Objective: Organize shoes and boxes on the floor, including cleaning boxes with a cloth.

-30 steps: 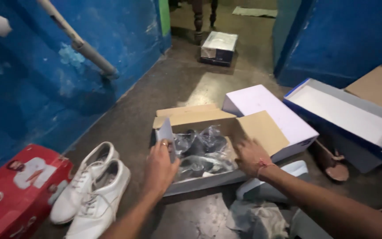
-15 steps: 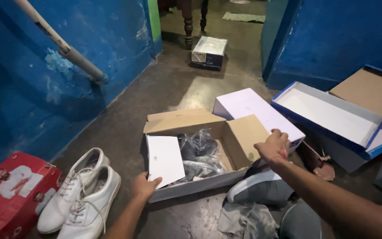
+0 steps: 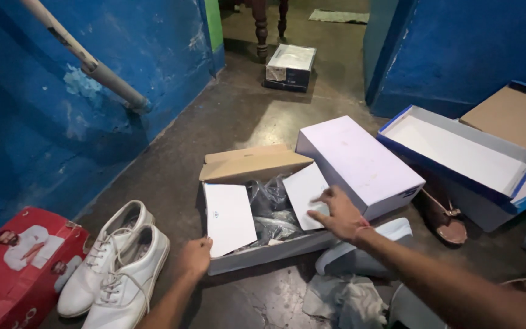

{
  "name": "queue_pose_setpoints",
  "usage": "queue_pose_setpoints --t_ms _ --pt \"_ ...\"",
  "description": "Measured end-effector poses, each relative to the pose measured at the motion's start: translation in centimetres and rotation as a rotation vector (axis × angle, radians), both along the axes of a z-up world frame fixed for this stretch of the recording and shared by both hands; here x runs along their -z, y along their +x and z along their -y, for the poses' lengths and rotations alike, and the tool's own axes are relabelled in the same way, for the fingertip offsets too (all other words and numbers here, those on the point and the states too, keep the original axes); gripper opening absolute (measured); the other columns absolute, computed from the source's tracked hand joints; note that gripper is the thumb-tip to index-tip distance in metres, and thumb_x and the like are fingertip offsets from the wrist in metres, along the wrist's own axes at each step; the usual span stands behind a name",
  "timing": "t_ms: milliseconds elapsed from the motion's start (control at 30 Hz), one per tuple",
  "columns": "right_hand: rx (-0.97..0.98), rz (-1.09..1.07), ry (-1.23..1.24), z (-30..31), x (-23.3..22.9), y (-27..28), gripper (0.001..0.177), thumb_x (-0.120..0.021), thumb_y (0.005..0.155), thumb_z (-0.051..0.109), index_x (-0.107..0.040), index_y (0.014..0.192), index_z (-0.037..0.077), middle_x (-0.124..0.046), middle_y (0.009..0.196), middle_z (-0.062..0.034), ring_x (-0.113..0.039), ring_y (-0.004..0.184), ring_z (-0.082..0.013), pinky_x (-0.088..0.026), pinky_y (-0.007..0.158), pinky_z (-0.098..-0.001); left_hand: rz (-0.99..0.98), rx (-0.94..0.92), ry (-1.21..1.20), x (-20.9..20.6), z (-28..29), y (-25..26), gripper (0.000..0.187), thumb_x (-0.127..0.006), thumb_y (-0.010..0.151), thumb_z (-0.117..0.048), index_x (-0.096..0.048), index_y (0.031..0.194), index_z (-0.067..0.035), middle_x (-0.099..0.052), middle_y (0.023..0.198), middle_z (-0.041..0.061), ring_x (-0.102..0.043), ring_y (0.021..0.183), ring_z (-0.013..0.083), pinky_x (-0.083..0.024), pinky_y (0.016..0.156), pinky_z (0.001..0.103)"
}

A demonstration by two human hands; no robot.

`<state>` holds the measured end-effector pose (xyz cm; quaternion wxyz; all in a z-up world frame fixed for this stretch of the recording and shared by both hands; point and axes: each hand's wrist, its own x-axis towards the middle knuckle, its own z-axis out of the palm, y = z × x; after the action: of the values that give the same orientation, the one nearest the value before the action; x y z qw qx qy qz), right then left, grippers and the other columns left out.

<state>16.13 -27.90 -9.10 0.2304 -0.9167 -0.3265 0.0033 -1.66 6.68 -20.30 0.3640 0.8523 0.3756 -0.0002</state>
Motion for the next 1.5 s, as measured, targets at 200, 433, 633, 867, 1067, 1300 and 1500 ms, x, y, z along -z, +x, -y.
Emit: queue_pose_setpoints --t_ms 200,433,633,867,1067,1300,1500 --pt "0.316 -0.17 -0.11 1.1 1.9 3.1 0.065 -0.079 0.08 0.038 -0.056 0.136 0.013 -0.056 0.132 -0.0215 -0.062 0.117 -0.0366 -0.053 0.099 -0.0434 -0.061 -0.04 0.005 0.0 0.8 -2.0 0.039 -0.058 0.092 -0.048 -0.08 0.116 -0.026 -0.075 0.12 0.012 -0.069 0.118 0.0374 -0.053 0.102 0.046" --pt "0.188 -0.17 -0.267 0.4 -0.8 1.4 0.055 -0.068 0.09 0.041 -0.057 0.132 0.008 -0.067 0.13 -0.0189 -0.064 0.123 -0.0341 -0.049 0.106 -0.0429 -0.116 0.011 -0.074 -4.7 -1.1 -5.3 0.048 -0.057 0.092 -0.057 -0.081 0.114 -0.022 -0.078 0.113 0.013 -0.071 0.114 0.035 -0.053 0.1 0.045" --pt "0.161 -0.239 -0.018 -1.2 5.1 6.5 0.062 -0.062 0.095 0.038 -0.046 0.144 0.003 -0.059 0.141 -0.0243 -0.058 0.131 -0.0357 -0.043 0.112 -0.0412 0.14 0.019 -0.149 -1.6 -6.7 -0.3 0.067 -0.058 0.093 -0.064 -0.074 0.123 -0.006 -0.077 0.116 0.021 -0.072 0.114 0.0326 -0.049 0.103 0.038" --pt "0.179 -0.386 0.368 -1.9 11.3 10.3 0.059 -0.049 0.101 0.028 -0.036 0.158 0.015 -0.051 0.155 -0.0138 -0.051 0.139 -0.0279 -0.037 0.113 -0.0349 0.43 -0.062 -0.393 4.3 -12.7 10.2 0.06 -0.071 0.092 -0.044 -0.065 0.126 0.005 -0.072 0.119 0.018 -0.065 0.112 0.0264 -0.046 0.098 0.037" --pt "0.211 -0.387 0.41 -2.5 9.5 8.2 0.06 -0.049 0.101 0.023 -0.037 0.159 0.019 -0.055 0.153 -0.0126 -0.056 0.135 -0.0237 -0.04 0.111 -0.0324 0.436 -0.264 -0.819 0.4 -13.9 12.2 0.034 -0.062 0.096 -0.029 -0.075 0.11 0.0 -0.074 0.103 0.013 -0.066 0.089 0.0246 -0.053 0.077 0.038" --pt "0.321 -0.395 0.336 -3.4 6.5 6.3 0.059 -0.048 0.101 0.028 -0.037 0.159 0.021 -0.053 0.153 -0.0121 -0.054 0.138 -0.0263 -0.039 0.114 -0.0341 0.437 -0.206 -0.582 0.0 -14.7 13.5 0.028 -0.073 0.087 -0.004 -0.07 0.114 0.003 -0.074 0.106 0.014 -0.069 0.095 0.0236 -0.054 0.082 0.038" --pt "0.426 -0.456 0.811 -2.1 4.5 7.4 0.057 -0.036 0.103 0.044 -0.053 0.148 0.013 -0.06 0.143 -0.0118 -0.055 0.129 -0.0271 -0.039 0.11 -0.0429 0.801 -0.033 -0.334 0.6 -14.6 13.5 0.027 -0.061 0.079 0.006 -0.07 0.104 0.006 -0.072 0.098 0.018 -0.068 0.087 0.028 -0.053 0.075 0.038"
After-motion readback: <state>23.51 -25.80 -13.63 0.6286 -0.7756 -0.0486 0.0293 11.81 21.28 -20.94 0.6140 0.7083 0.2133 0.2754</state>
